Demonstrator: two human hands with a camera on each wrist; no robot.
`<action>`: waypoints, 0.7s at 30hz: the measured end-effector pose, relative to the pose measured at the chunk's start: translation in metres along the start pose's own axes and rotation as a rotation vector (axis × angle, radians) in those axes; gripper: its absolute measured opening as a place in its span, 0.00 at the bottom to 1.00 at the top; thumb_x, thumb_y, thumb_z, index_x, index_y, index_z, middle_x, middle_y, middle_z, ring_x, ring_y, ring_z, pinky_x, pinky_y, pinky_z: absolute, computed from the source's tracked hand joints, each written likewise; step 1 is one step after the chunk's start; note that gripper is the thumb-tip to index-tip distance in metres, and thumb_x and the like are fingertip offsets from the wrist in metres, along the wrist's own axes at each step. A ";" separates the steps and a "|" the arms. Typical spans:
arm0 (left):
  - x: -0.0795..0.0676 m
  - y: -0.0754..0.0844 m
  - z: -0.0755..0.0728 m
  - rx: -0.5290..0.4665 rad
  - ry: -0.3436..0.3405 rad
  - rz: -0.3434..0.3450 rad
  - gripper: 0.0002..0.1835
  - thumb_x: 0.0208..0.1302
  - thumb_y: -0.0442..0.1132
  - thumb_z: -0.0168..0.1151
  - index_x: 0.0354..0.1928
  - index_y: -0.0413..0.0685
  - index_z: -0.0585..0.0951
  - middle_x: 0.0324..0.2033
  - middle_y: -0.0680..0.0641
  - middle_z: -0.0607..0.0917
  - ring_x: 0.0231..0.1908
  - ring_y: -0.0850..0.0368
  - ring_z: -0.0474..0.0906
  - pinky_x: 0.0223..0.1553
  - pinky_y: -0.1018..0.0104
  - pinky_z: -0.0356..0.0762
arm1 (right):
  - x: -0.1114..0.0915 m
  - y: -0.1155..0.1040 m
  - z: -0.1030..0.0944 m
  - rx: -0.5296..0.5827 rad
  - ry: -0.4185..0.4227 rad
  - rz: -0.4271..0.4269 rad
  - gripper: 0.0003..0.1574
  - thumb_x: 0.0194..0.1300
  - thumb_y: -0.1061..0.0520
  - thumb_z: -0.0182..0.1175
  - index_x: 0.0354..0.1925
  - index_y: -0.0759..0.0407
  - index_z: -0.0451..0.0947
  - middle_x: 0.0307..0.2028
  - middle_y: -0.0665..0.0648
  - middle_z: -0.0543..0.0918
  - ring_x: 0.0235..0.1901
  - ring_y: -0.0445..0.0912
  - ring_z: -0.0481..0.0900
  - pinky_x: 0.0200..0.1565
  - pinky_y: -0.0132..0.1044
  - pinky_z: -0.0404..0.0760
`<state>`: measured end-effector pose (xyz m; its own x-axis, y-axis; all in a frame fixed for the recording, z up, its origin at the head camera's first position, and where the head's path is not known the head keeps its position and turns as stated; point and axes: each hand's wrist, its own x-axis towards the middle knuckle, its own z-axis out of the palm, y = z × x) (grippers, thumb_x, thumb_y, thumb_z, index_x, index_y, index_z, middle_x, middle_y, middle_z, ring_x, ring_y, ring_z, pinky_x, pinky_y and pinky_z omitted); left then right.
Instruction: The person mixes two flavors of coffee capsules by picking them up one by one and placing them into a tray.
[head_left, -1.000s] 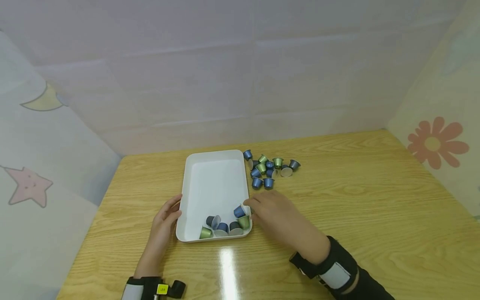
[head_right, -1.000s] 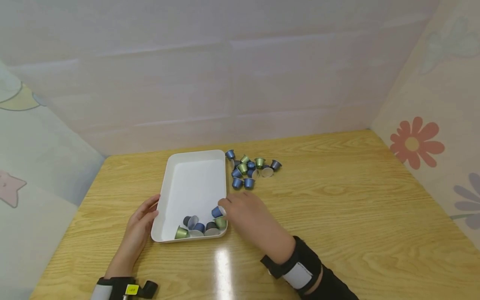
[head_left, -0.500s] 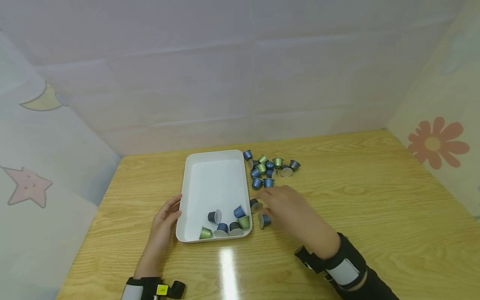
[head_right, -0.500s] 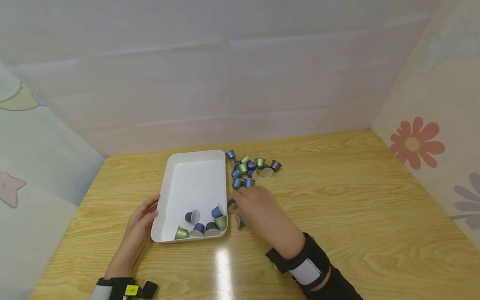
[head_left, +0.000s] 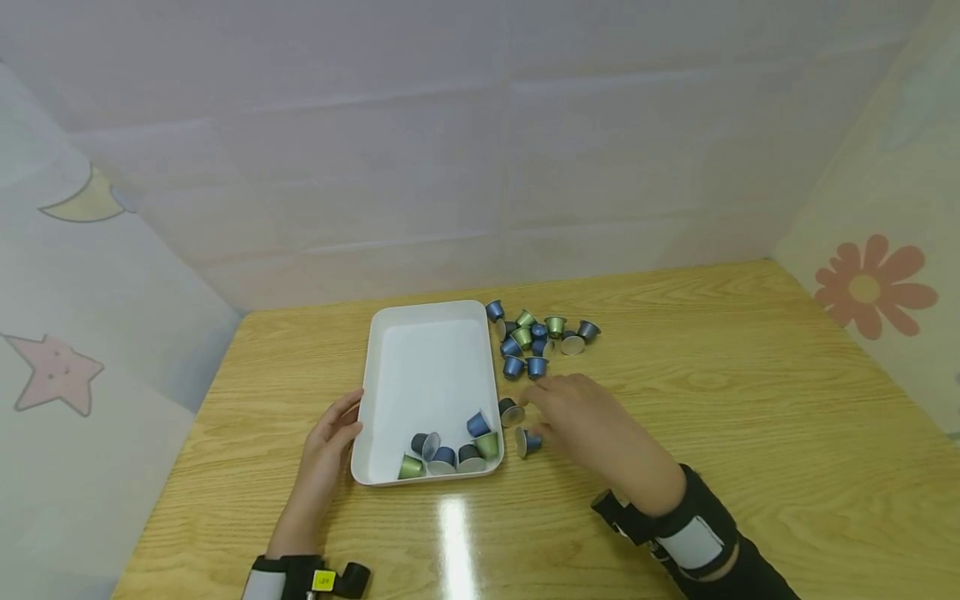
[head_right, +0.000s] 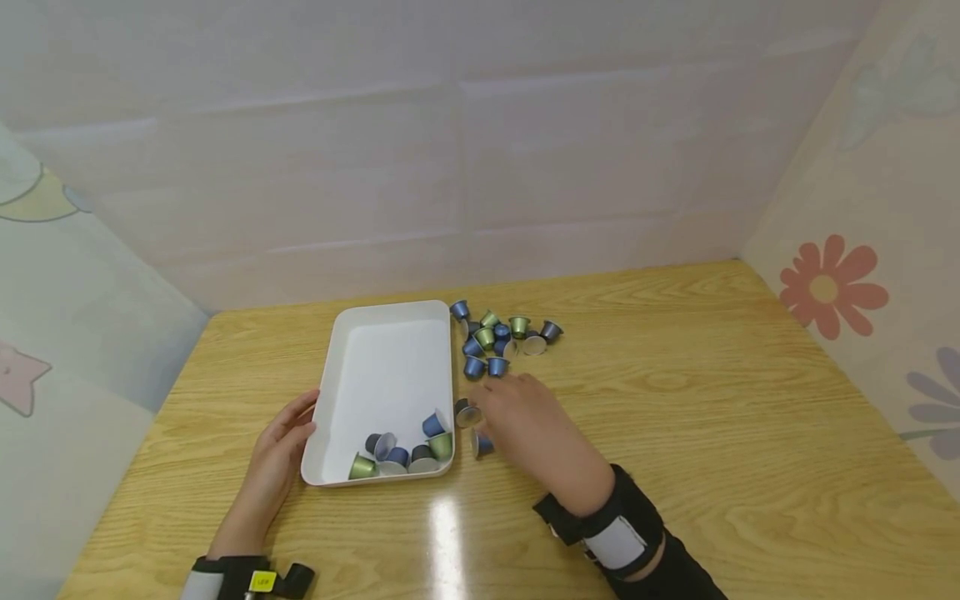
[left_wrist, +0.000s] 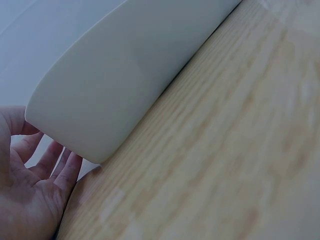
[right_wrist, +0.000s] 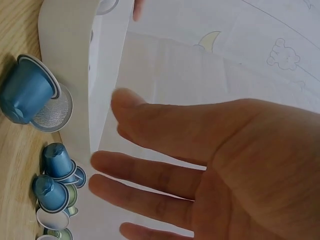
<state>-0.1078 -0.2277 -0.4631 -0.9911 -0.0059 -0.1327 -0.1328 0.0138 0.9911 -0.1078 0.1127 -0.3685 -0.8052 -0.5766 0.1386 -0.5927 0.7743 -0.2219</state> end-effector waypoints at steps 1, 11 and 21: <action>0.000 0.000 0.000 -0.001 0.001 0.001 0.25 0.75 0.30 0.44 0.73 0.43 0.63 0.68 0.42 0.65 0.62 0.62 0.65 0.56 0.80 0.67 | 0.000 0.000 0.000 0.008 -0.013 0.002 0.18 0.54 0.59 0.75 0.44 0.57 0.84 0.41 0.54 0.86 0.39 0.49 0.83 0.50 0.51 0.79; 0.000 -0.002 0.000 -0.009 -0.002 0.017 0.25 0.75 0.30 0.44 0.72 0.41 0.63 0.68 0.41 0.66 0.61 0.64 0.67 0.57 0.79 0.67 | 0.000 -0.004 0.002 0.033 -0.101 0.011 0.19 0.53 0.59 0.76 0.44 0.59 0.85 0.40 0.56 0.86 0.40 0.52 0.83 0.50 0.54 0.78; 0.000 -0.002 0.000 -0.009 0.002 0.019 0.25 0.75 0.29 0.44 0.72 0.41 0.63 0.67 0.41 0.66 0.60 0.65 0.68 0.56 0.79 0.68 | 0.002 -0.009 0.016 0.008 -0.161 0.021 0.24 0.50 0.60 0.77 0.47 0.60 0.84 0.39 0.56 0.86 0.39 0.51 0.83 0.49 0.51 0.79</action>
<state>-0.1079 -0.2281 -0.4656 -0.9935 -0.0077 -0.1133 -0.1134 0.0052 0.9935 -0.1035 0.1004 -0.3816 -0.8034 -0.5951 -0.0222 -0.5751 0.7850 -0.2305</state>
